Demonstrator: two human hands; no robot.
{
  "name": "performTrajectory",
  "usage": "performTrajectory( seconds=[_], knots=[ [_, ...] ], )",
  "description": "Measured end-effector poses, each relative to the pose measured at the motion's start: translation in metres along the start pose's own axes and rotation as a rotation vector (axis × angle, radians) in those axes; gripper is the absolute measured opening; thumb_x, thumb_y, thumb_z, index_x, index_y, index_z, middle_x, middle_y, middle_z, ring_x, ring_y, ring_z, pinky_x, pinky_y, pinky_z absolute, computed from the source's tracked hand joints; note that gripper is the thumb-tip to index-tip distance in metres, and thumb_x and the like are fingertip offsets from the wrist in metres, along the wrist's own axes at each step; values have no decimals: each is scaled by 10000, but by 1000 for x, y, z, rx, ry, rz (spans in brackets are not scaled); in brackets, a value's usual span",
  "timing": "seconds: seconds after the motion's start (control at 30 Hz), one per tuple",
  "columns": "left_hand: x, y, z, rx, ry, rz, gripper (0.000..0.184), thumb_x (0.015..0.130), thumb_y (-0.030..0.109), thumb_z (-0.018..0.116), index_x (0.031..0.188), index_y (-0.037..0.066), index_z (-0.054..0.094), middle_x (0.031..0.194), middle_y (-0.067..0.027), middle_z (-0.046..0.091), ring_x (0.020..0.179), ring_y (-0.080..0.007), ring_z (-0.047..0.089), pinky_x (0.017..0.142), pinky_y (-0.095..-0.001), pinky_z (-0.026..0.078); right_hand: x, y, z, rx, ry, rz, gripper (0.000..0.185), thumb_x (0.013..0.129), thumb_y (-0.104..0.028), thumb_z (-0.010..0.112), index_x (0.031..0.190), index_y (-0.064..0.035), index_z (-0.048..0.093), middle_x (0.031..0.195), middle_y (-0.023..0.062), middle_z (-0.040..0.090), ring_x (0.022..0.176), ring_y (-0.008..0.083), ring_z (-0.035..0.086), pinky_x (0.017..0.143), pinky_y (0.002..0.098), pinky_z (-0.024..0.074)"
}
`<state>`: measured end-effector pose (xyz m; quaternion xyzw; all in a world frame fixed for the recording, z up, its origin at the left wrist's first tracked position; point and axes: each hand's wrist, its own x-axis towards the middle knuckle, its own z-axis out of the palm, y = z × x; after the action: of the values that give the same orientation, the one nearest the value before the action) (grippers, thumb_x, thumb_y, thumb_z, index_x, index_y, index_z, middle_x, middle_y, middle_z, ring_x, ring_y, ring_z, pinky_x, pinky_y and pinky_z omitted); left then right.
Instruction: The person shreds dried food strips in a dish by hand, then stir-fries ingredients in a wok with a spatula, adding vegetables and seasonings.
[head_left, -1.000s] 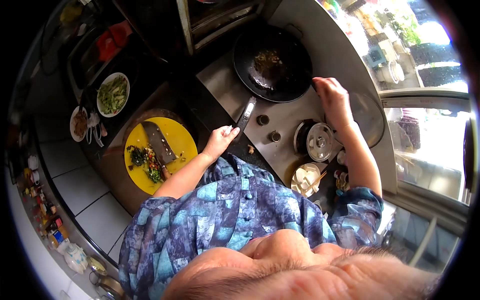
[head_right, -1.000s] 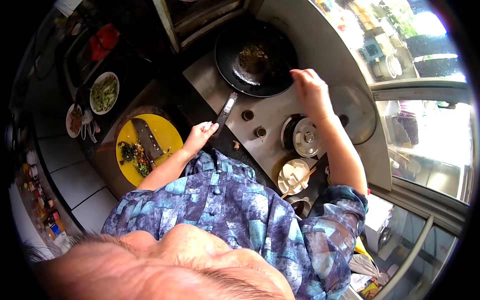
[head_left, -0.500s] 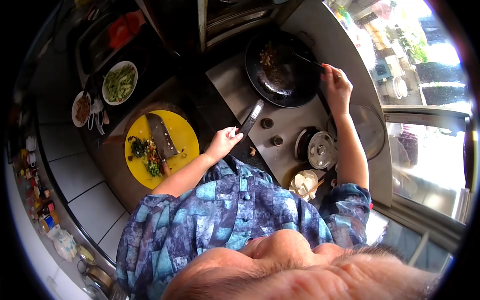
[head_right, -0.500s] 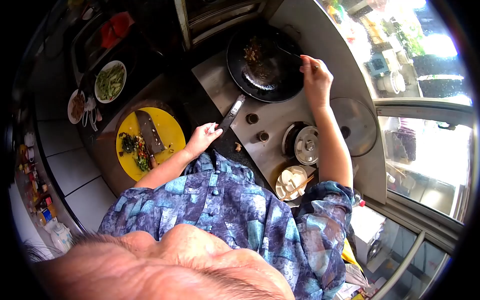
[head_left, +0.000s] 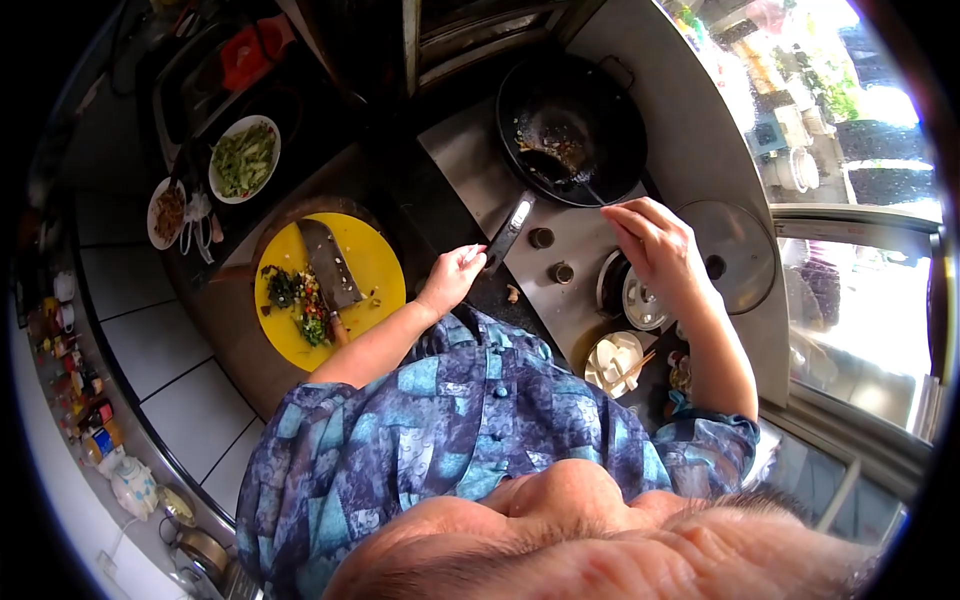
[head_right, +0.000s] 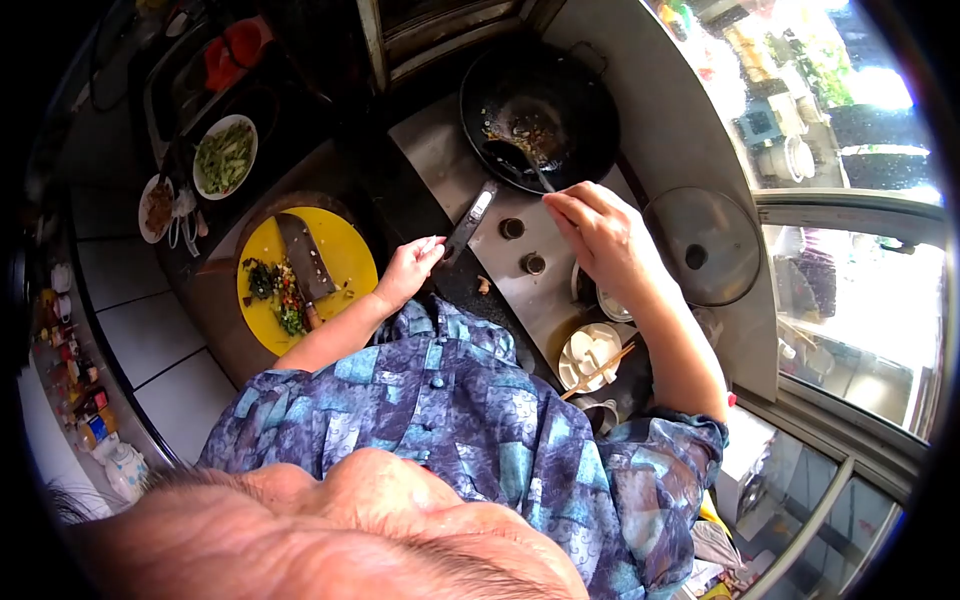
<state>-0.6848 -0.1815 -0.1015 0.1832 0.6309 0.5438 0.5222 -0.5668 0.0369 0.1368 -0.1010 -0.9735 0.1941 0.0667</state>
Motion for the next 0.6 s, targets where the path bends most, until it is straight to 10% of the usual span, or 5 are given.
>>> performTrajectory(
  seconds=[0.27,0.43,0.6],
  knots=[
    [4,1,-32,-246,-119,-138,407,804,28,462,1185,-1,602,994,-99,666,677,-99,583,596,-216,482,-6,50,64,-97,32,171,137,884,-27,601,1011,6,640,968,129,571,828,281,623,712,338,517],
    [40,-17,-166,-409,797,-51,258,718,81,530,961,63,614,746,-42,623,522,-106,464,427,-246,370,-12,66,62,-103,195,193,228,912,-6,560,1120,-51,642,1067,134,606,918,279,637,809,327,516],
    [70,-65,-366,-1089,854,-101,205,876,219,575,1017,165,436,806,-176,642,424,-184,446,366,-278,336,-28,69,73,-176,61,158,242,903,-27,565,1137,-38,627,1133,143,606,1017,310,601,888,362,491]
  ],
)
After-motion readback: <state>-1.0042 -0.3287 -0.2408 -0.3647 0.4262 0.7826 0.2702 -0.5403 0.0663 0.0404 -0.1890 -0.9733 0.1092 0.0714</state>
